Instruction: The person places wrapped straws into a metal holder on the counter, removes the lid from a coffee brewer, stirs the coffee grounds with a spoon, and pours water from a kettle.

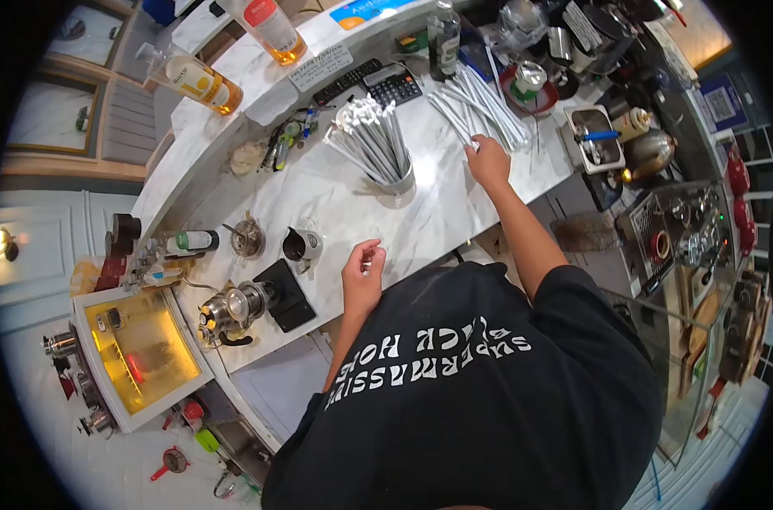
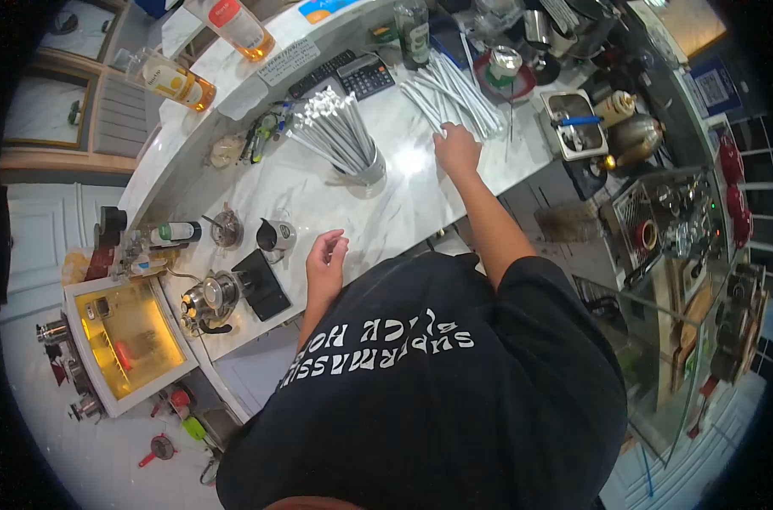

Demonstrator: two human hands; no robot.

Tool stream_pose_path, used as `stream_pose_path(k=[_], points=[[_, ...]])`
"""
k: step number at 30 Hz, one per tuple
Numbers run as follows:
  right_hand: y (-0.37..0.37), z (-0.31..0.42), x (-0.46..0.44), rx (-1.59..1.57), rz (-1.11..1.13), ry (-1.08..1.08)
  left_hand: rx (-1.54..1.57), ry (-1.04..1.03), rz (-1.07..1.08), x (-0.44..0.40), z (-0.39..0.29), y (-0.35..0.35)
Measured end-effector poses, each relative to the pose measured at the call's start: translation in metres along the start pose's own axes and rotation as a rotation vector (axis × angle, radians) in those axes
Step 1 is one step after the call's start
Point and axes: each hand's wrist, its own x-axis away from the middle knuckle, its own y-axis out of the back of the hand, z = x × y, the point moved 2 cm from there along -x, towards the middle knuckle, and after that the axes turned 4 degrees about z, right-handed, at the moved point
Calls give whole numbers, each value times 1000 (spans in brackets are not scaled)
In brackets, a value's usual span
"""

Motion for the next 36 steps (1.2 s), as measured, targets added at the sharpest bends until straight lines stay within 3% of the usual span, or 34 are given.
stream_pose_path(k=[2,4,7,21,25,28,31,34,36], points=[[-4,1,-26,89,-80,83,-20,14,-27,-2,-5,-5],[-8,5,-37,326,27,132,-63,57,-42,-4,-16,-12],[-21,2,-48,435,112,200,-63,80,-65,-8,-20,-26],[-21,-21,-61,347,172,309,7,163,-4,-74,-24,-117],[8,-24,-61,9,251,192,-78,148,71,-100,-28,-143],[38,-39,-59,-524,255,186,-98,155,123,-129,-18,-165],[59,-49,-60,-668,281,109,-93,171,180,-171,-6,-192],[65,-57,-65,-724,299,64,-326,117,133,-215,-22,-220],[66,-59,-68,-779,284,44,-485,217,101,-240,-35,-235]])
